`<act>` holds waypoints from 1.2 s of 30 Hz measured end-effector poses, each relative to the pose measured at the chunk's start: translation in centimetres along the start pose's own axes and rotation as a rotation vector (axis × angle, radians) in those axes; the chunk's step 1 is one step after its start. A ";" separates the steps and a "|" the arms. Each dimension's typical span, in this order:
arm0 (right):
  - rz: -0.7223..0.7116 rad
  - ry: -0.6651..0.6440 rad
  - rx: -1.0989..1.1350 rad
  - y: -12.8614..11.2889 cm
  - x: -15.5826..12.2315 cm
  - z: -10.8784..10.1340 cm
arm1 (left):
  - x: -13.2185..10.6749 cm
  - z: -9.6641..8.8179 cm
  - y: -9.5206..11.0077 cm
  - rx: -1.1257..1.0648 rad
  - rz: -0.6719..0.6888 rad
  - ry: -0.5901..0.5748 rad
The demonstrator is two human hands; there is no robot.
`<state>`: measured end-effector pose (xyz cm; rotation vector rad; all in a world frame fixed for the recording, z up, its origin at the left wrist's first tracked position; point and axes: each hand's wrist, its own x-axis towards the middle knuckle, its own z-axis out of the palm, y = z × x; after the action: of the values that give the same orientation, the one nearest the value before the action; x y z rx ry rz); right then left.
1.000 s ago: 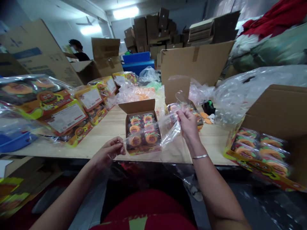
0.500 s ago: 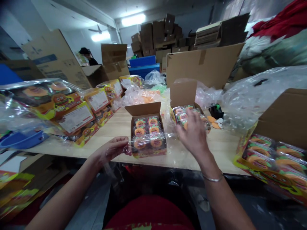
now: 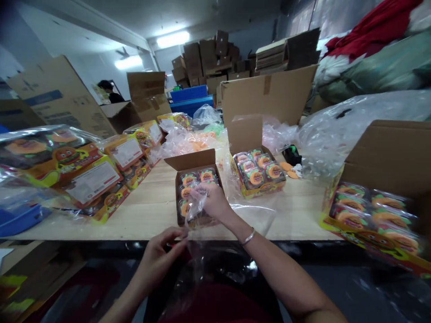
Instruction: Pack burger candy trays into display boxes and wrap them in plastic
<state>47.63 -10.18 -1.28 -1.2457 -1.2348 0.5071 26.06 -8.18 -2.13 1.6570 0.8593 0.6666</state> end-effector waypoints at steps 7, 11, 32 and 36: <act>0.241 -0.061 0.254 2.0 -0.6 -1.5 | 2.9 -0.7 0.2 -0.509 -0.039 0.182; 0.370 -0.114 0.482 3.0 -1.7 -2.0 | 4.6 -1.5 0.5 -0.709 -0.130 0.050; -0.344 0.509 -0.459 0.3 -3.9 -2.9 | 4.0 -2.0 1.6 -0.591 -0.275 -0.061; -0.753 -0.050 -0.644 -2.1 -6.7 0.1 | 4.0 -1.4 1.9 -0.630 -0.283 -0.021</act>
<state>44.67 -16.43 -2.25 -1.1562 -1.8610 -0.4476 27.66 -4.37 0.01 0.9555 0.7490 0.6356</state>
